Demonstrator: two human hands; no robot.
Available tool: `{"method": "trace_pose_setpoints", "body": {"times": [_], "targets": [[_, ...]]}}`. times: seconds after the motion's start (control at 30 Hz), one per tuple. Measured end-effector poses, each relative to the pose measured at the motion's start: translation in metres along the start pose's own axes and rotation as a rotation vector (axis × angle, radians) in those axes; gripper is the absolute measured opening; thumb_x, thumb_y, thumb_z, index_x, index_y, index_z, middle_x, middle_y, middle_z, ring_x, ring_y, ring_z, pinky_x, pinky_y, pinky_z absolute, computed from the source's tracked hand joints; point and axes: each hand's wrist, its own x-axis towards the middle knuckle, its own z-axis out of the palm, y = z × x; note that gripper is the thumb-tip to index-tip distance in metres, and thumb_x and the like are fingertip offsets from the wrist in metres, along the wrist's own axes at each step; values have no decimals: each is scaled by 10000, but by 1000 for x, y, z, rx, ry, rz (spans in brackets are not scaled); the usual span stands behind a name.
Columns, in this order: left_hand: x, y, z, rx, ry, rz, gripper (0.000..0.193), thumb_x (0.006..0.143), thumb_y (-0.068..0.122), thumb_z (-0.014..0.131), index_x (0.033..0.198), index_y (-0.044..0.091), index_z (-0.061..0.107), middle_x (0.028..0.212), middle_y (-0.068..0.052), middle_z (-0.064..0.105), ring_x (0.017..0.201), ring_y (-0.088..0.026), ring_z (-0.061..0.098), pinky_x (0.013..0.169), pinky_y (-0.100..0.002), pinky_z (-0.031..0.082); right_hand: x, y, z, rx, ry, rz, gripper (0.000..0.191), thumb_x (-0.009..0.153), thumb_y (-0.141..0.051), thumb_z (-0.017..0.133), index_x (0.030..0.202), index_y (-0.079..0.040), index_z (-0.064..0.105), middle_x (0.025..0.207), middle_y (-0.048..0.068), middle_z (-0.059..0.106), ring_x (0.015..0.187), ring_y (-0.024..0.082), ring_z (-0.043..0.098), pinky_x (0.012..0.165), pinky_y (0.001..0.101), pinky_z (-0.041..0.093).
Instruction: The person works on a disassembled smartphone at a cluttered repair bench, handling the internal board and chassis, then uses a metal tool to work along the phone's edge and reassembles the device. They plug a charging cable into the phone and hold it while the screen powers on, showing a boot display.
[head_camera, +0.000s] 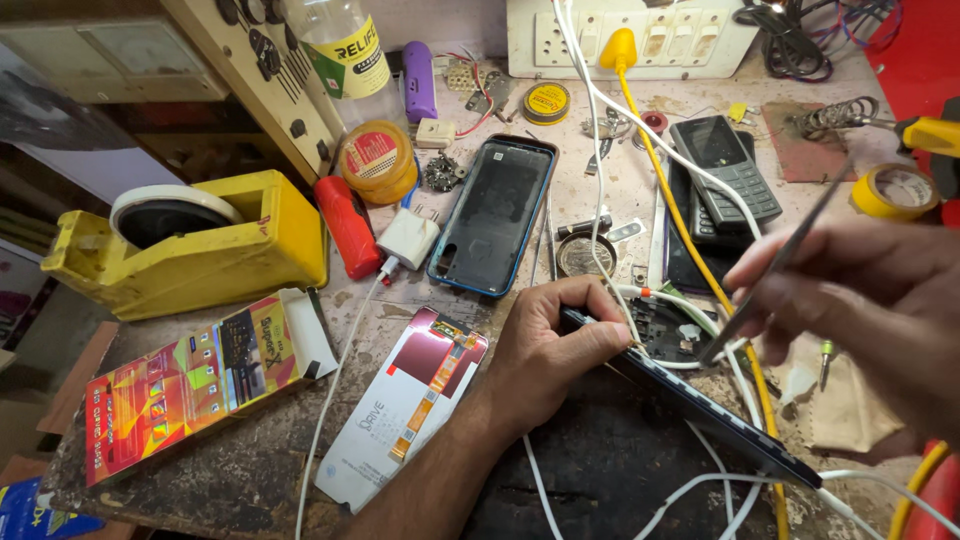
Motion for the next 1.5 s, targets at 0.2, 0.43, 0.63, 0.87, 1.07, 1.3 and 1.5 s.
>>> {"method": "trace_pose_setpoints", "body": {"times": [0.2,0.43,0.63,0.87,1.07,1.3,1.5], "targets": [[1,-2,1,14,10,-15,149,908,169,686,835,44,649,816,23,641,784,-47,564,729,-236,459,-21,-21,44,-73,169,37,185,942,-6,688,1118,50,697,926,162,749,865,189,801,767,297,649],[2,-2,2,29,18,-19,149,897,175,692,829,47,657,799,22,637,762,-49,554,702,-239,448,-16,-25,46,-100,149,-22,155,943,11,673,1092,50,683,912,170,738,850,189,797,761,300,650],[2,-3,2,8,20,11,150,907,170,680,831,43,652,829,16,648,803,-55,566,754,-243,463,-8,-16,43,-104,178,68,132,943,5,663,1055,71,685,856,186,727,772,219,805,708,326,674],[1,-3,1,2,13,-4,149,910,169,678,835,44,648,831,17,644,805,-55,561,753,-244,458,1,-7,33,155,69,64,138,978,11,640,1071,112,651,840,228,759,726,253,777,633,361,671],[2,-4,1,10,6,-5,151,911,169,682,835,42,651,829,17,643,802,-54,557,746,-243,452,0,-5,35,92,79,51,133,967,17,639,1072,98,652,848,213,763,746,241,790,663,348,673],[2,-5,0,0,6,1,148,910,168,683,839,40,658,833,12,651,810,-57,568,755,-244,461,1,-6,36,110,61,27,131,957,17,636,1060,95,657,858,184,749,741,224,787,669,339,671],[1,-3,0,20,14,-3,147,906,170,685,840,41,659,834,13,655,813,-57,573,760,-242,467,0,-3,33,70,79,1,123,961,24,637,1053,101,666,839,191,758,729,223,772,656,346,665]]}}
